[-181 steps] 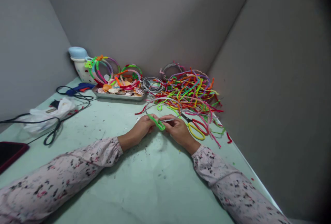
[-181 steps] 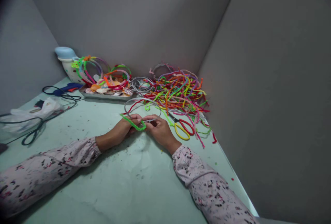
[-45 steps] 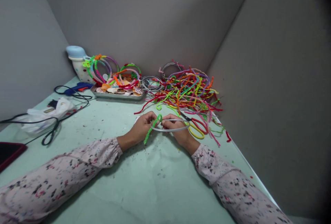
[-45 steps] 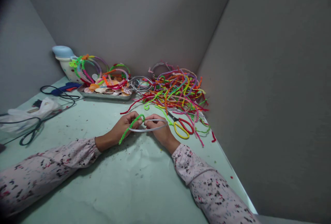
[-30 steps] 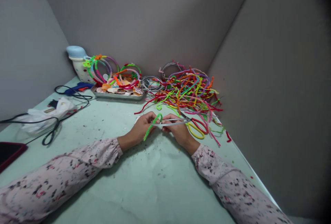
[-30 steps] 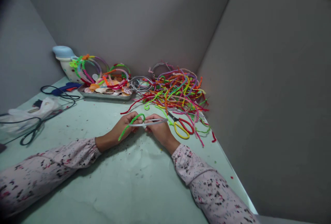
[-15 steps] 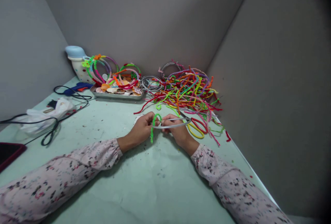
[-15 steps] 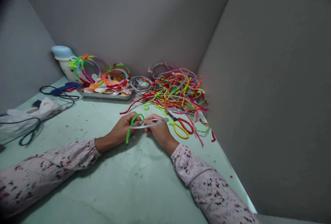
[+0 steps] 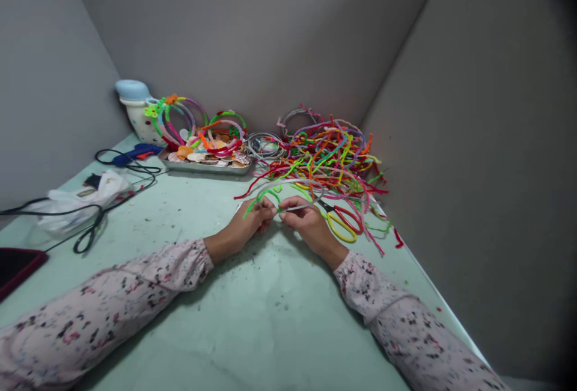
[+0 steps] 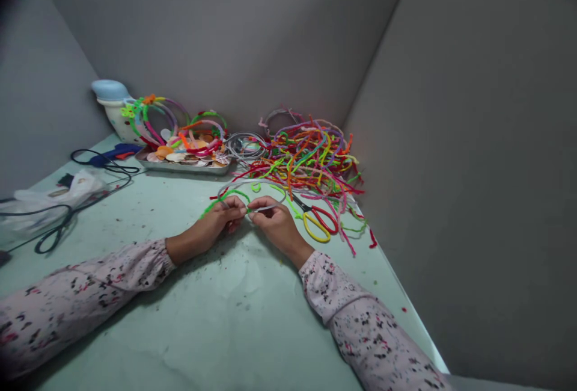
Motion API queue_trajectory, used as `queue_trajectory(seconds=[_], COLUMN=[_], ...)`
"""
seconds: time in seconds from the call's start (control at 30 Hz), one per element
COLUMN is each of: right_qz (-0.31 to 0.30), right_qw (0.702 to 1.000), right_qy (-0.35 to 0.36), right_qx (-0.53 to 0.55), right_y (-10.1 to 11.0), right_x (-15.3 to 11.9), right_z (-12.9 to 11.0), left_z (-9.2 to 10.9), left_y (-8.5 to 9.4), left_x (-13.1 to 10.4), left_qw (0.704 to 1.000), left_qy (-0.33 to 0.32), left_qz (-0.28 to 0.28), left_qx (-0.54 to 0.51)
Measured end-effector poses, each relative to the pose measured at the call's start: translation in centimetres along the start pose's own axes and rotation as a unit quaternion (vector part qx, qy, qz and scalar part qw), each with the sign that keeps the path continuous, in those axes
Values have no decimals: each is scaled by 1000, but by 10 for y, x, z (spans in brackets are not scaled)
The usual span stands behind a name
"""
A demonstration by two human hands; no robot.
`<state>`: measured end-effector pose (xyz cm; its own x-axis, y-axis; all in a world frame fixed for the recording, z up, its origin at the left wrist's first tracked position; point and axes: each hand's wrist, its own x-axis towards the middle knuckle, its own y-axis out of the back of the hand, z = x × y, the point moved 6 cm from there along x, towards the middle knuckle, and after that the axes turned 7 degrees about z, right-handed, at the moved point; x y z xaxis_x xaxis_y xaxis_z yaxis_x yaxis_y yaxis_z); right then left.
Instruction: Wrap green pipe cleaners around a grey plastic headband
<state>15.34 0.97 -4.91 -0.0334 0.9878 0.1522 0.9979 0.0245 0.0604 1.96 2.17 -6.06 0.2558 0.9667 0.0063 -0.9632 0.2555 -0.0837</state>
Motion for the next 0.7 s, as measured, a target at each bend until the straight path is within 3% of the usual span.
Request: queue_trajectory(seconds=[0.7], right_qz=[12], right_qw=[989], right_qy=[106], right_qx=[-104], right_y=[2], right_x=[-3], right_z=[-13], left_z=[12], left_y=[1], left_x=[-3], left_qw=[994], left_qy=[-61], left_qz=[4], left_qx=[85])
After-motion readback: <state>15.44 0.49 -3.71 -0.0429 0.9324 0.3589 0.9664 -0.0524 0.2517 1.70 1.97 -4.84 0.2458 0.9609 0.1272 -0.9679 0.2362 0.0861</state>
